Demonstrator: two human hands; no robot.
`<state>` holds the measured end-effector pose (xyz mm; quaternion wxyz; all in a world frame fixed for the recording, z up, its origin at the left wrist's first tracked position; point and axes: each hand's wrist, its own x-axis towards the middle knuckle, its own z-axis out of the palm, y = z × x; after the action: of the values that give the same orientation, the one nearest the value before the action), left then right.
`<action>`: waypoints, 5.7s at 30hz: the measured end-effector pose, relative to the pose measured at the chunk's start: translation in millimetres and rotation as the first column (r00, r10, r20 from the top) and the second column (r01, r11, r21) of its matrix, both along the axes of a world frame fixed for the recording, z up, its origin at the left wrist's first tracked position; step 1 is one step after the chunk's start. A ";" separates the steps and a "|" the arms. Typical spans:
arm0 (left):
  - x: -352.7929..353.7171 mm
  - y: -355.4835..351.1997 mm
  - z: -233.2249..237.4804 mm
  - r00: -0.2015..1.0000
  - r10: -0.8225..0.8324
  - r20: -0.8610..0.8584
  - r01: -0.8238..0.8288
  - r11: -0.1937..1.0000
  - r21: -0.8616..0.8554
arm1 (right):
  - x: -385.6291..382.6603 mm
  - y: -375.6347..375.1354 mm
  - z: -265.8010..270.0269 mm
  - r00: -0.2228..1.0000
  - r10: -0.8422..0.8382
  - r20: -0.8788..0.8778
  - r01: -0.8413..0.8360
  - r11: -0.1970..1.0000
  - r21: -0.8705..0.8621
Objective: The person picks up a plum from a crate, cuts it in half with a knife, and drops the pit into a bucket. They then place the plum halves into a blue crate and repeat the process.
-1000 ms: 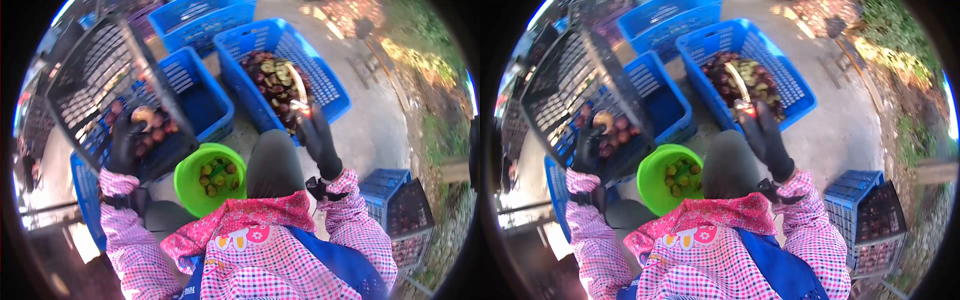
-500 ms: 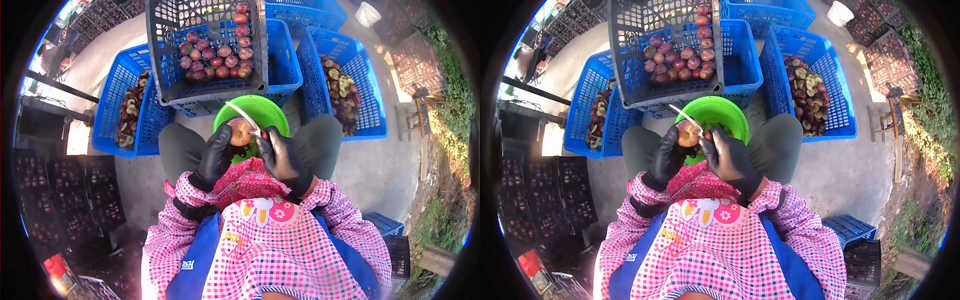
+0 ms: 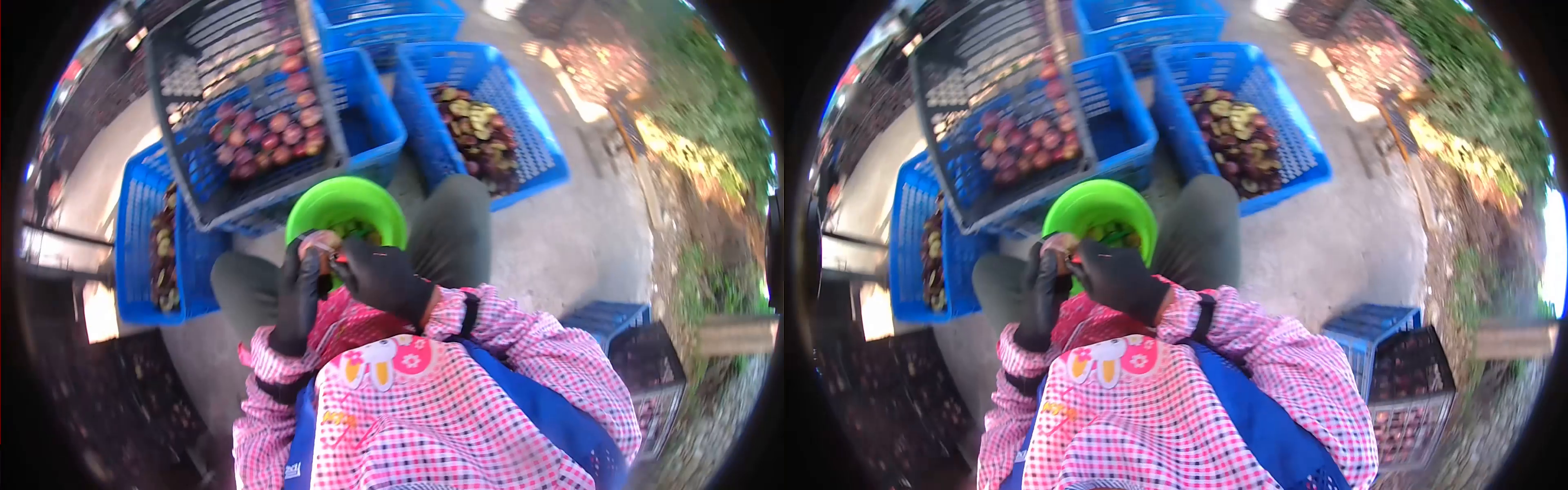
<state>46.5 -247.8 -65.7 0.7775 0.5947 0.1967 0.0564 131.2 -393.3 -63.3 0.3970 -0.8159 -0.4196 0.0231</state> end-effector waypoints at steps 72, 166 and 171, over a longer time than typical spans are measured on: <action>21.2 7.6 -7.1 0.952 0.040 0.305 -0.088 0.985 0.147 | -3.3 -0.5 -10.2 0.962 0.096 -0.256 -0.058 0.987 0.152; 193.9 171.2 16.5 0.973 -0.228 0.020 0.224 0.932 -0.283 | 171.4 -53.9 -2.7 0.958 -0.054 -0.280 0.195 0.842 0.503; 89.8 87.9 19.7 0.959 -0.160 0.236 0.209 0.957 -0.202 | 97.0 31.2 15.8 0.725 0.098 -0.682 0.210 0.912 0.354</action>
<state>136.3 -159.8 -46.1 0.8584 0.5089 0.0591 0.0253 228.1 -362.1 -47.6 0.6849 -0.6603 -0.2127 0.2229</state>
